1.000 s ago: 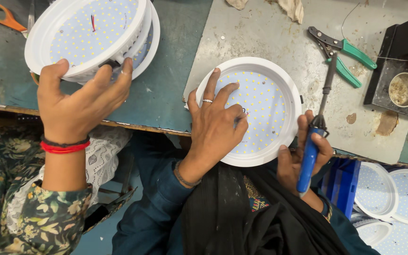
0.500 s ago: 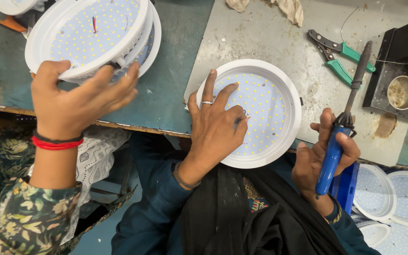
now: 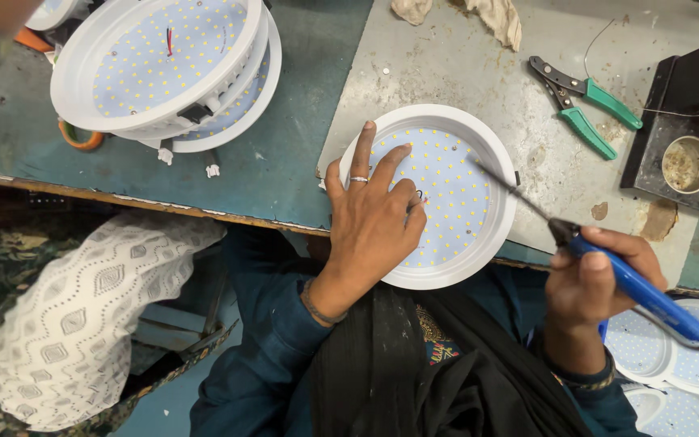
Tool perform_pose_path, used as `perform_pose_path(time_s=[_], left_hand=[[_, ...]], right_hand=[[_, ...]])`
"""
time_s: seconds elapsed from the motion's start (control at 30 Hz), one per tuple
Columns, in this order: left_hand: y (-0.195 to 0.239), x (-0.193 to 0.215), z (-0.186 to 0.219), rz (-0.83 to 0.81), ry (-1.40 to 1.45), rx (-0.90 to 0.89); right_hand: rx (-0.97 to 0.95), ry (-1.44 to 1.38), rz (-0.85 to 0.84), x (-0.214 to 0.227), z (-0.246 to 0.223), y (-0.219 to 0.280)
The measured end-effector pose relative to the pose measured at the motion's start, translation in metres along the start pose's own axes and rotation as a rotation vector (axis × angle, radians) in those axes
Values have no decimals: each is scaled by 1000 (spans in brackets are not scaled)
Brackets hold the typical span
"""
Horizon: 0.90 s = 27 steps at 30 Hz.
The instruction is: The person uses a soldering iron to attach wires to the center of circular LED light panels. They handle multiple panels, moving finished ones aside and picking up new ones to continue the soldering process.
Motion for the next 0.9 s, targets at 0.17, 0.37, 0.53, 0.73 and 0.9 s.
perform_pose_path(time_s=[0.17,0.37,0.53,0.73,0.9], left_hand=[[1,0,1,8,9,-6],[1,2,3,9,-10,-13],[1,2,3,15,-11,-15],[1,2,4,11,-24,-21],[0,1,2,0,-7,-12]], right_hand=[[-182,81,-26,-10,4,-2],[-339,115,-86,-22,14,-3],[-352,103,-103,-27,12,-5],[-307,213,-139,-34,3,-8],[-288,149,-91,-28,-4,-9]])
Point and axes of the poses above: each hand's wrist, its own y-axis away from the middle knuckle, its own x-axis out of the back of the hand, z = x × y, the point moved 10 cm from there along -y, towards the middle knuckle, and after that the axes turned 12 degrees about -x, right-handed, at the moved point
